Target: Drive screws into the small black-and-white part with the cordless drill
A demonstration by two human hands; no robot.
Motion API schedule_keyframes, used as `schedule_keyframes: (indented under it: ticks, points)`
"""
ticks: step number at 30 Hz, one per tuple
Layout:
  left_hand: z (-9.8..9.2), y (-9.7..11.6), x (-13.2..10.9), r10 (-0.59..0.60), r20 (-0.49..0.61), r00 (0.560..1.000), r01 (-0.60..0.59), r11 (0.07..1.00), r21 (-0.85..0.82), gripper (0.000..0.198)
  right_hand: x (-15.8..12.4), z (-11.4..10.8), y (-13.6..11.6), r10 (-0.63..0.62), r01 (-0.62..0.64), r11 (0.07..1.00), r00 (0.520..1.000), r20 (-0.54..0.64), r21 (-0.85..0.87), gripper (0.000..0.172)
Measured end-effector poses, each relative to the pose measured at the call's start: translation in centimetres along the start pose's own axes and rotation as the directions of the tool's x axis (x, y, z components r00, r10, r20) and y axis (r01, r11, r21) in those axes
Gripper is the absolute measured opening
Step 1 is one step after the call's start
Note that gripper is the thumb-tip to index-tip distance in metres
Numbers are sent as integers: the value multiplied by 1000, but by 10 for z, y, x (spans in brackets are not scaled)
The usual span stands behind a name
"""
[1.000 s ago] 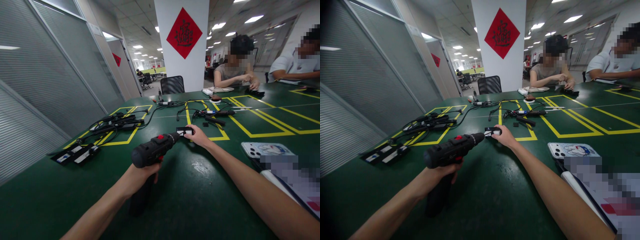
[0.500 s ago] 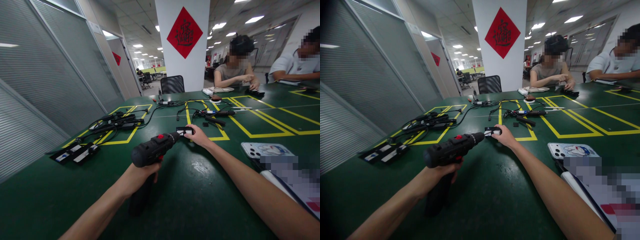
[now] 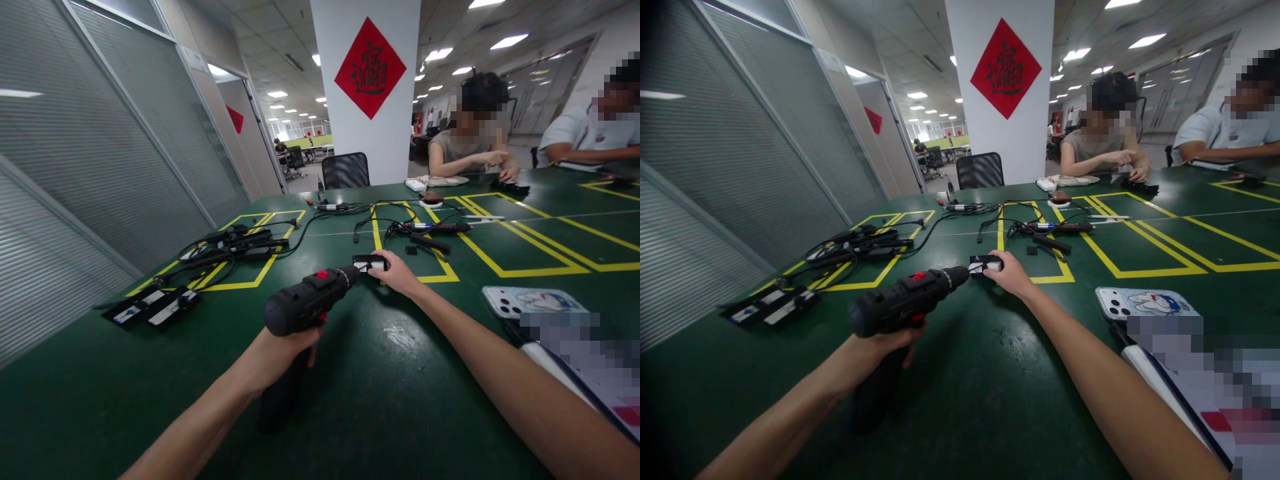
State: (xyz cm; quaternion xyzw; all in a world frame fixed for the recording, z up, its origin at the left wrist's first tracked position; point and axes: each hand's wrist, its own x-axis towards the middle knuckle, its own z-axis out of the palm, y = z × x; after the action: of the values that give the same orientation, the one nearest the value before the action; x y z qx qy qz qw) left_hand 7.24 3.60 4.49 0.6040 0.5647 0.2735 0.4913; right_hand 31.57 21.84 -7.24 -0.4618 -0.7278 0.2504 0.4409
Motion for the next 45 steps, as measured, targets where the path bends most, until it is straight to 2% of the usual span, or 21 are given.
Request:
schedule_keyframes:
  ticks: [10, 16, 22, 30, 32, 36, 45]
  points:
    - [0, -1, 0, -23, 1, 1000, 23, 1000, 12, 16, -1, -1, -1, -4, 4, 1000, 1000, 10, -14, 47]
    - [-2, -4, 0, 18, 23, 1000, -17, 1000, -22, 18, -1, -2, -3, -7, 7, 1000, 1000, 14, -10, 46]
    - [-2, -6, 3, -14, 15, 1000, 14, 1000, -26, 22, 0, -1, -1, -21, 21, 1000, 1000, -6, -20, 47]
    - [-11, -3, 2, 18, 154, 988, -1, 994, -107, 39, -2, -1, -3, -10, 9, 999, 1000, -8, -38, 46]
    - [-13, -3, 3, 10, 162, 987, 10, 992, -122, 36, -2, -1, -4, -4, 4, 999, 1000, -5, -39, 46]
    - [-16, -4, 4, 13, 136, 991, 8, 988, -151, 21, -2, -1, -5, -12, 12, 999, 1000, -5, -46, 46]
    - [-12, -5, -1, 49, 46, 998, -40, 982, -187, 31, -1, 2, -1, -28, 27, 998, 999, -20, -60, 46]
